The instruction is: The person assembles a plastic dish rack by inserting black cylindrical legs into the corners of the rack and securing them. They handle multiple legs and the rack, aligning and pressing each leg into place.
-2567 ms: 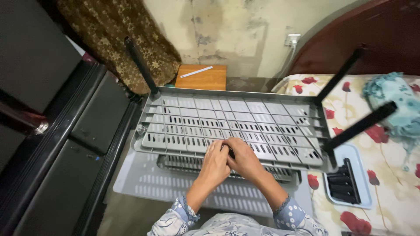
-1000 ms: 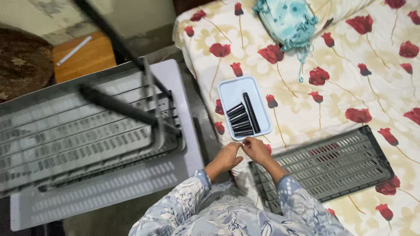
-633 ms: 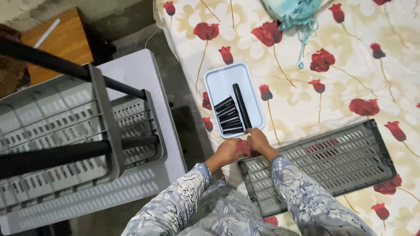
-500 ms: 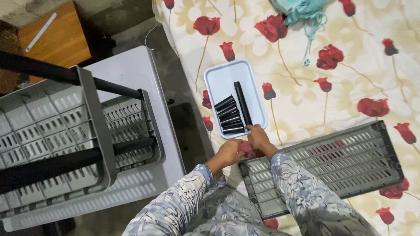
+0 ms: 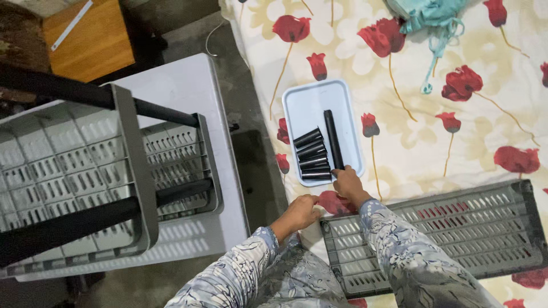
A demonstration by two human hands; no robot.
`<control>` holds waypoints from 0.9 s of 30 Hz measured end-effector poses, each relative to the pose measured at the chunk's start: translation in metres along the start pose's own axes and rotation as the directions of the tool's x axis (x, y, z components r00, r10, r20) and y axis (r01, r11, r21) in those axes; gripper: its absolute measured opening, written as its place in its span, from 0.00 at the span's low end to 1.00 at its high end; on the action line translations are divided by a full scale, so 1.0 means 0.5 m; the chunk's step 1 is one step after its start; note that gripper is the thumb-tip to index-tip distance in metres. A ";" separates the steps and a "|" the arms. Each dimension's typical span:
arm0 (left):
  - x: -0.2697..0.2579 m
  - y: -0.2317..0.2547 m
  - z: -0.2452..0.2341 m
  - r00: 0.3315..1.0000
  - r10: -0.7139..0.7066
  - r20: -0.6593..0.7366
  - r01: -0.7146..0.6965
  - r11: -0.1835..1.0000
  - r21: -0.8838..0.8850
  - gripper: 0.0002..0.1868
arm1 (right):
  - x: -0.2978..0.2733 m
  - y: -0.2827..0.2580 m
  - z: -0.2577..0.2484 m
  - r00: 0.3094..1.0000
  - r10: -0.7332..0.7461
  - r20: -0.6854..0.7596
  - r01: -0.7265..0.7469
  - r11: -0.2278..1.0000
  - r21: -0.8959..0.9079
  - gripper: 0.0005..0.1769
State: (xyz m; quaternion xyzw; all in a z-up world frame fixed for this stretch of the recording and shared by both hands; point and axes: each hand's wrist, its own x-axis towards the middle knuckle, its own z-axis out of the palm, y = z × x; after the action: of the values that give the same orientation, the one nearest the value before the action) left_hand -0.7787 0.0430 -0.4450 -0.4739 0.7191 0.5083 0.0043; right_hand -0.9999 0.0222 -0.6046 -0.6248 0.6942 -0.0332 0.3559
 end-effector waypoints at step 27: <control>-0.376 0.204 -0.243 0.742 0.347 -0.574 -0.404 0.914 0.031 0.22 | -0.335 -0.465 -0.201 0.993 -0.066 -0.095 0.088 -0.103 0.991 0.24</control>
State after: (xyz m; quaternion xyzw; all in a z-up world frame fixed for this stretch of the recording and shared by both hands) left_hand -0.6872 0.0843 -0.2204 -0.4485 0.7425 0.3678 -0.3351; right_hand -0.8634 0.0810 -0.3398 -0.1947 0.4070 -0.5612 0.6939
